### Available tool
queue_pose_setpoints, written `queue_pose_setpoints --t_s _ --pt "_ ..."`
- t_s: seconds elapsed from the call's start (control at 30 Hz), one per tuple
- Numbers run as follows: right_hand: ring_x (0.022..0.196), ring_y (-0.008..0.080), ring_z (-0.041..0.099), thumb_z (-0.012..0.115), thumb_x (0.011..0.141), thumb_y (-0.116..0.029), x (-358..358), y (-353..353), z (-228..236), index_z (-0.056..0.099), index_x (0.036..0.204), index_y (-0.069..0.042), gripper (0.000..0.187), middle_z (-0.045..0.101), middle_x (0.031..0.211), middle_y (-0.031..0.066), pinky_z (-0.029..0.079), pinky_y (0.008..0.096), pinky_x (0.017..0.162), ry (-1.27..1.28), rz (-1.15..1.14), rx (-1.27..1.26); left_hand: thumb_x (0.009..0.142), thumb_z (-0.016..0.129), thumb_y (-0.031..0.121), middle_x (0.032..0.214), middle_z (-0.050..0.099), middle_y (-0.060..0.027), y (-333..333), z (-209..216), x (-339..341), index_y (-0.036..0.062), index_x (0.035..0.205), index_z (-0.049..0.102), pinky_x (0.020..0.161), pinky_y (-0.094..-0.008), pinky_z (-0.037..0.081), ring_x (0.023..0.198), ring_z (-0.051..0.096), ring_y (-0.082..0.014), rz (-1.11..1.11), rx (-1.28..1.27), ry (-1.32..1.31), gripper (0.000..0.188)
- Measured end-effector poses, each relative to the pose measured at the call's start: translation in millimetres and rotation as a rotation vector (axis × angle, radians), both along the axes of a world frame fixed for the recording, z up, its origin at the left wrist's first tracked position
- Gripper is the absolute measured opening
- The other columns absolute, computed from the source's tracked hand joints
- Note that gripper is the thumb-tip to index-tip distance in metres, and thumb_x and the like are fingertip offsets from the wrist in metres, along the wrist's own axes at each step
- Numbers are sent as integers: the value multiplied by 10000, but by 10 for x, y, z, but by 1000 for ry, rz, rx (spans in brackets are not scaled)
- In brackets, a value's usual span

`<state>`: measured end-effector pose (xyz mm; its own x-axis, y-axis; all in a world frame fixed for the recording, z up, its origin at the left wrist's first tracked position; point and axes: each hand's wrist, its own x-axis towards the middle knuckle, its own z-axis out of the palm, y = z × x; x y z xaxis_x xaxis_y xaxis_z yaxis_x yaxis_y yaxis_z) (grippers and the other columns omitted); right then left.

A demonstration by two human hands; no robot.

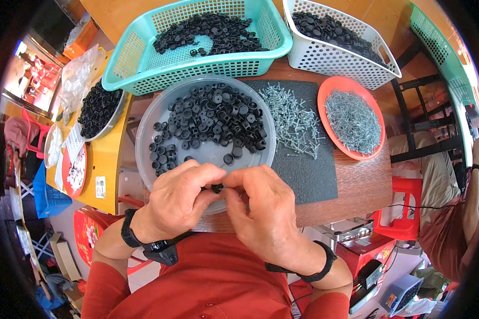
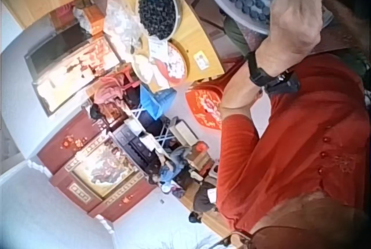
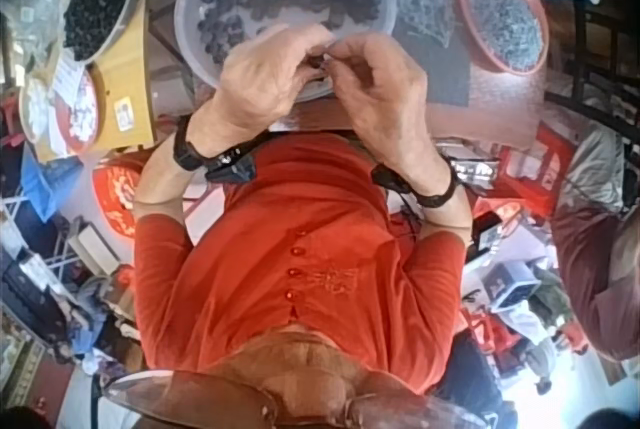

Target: Manually assembling small grey needle-like components into black plastic base parts on a workbench.

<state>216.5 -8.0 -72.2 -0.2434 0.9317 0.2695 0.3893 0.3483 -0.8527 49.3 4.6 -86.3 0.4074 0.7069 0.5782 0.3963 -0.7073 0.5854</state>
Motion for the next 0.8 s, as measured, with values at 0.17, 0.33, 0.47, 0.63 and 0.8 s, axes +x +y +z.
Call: queue_pose_setpoints --t_s 0.17,0.33,0.47,0.63,0.8 --pt "617 231 563 633 716 74 -45 -29 -42 569 854 -10 173 576 735 100 455 306 537 -13 -27 91 637 648 -87 759 541 -94 4 -8 12 -36 1024 521 539 -302 453 593 531 -215 -42 7 -27 410" --pt "651 118 573 644 773 31 -38 -62 -58 572 881 7 132 609 765 66 461 227 573 169 -58 -153 652 685 -65 814 583 -82 -14 12 -75 15 980 562 577 -267 478 635 577 -167 -15 -286 -204 360" --pt "686 49 551 632 816 5 -84 -78 -66 577 910 21 111 630 791 30 447 190 589 442 -99 -374 658 710 -43 830 607 -67 -45 -64 -100 22 913 606 588 -242 477 658 589 -126 -35 -570 -449 282" --pt "682 47 550 628 820 2 -132 -60 -70 579 908 18 102 627 785 26 450 194 594 412 -83 -367 698 707 -27 816 616 -49 -56 -62 -118 19 903 623 600 -237 477 670 585 -105 28 -396 -339 226" --pt "693 48 552 626 823 -3 -149 -43 -57 578 912 20 103 626 788 29 448 192 601 403 -77 -378 732 701 -3 828 614 -40 -110 -119 -71 18 896 633 629 -233 488 701 583 -102 76 -658 -624 178"
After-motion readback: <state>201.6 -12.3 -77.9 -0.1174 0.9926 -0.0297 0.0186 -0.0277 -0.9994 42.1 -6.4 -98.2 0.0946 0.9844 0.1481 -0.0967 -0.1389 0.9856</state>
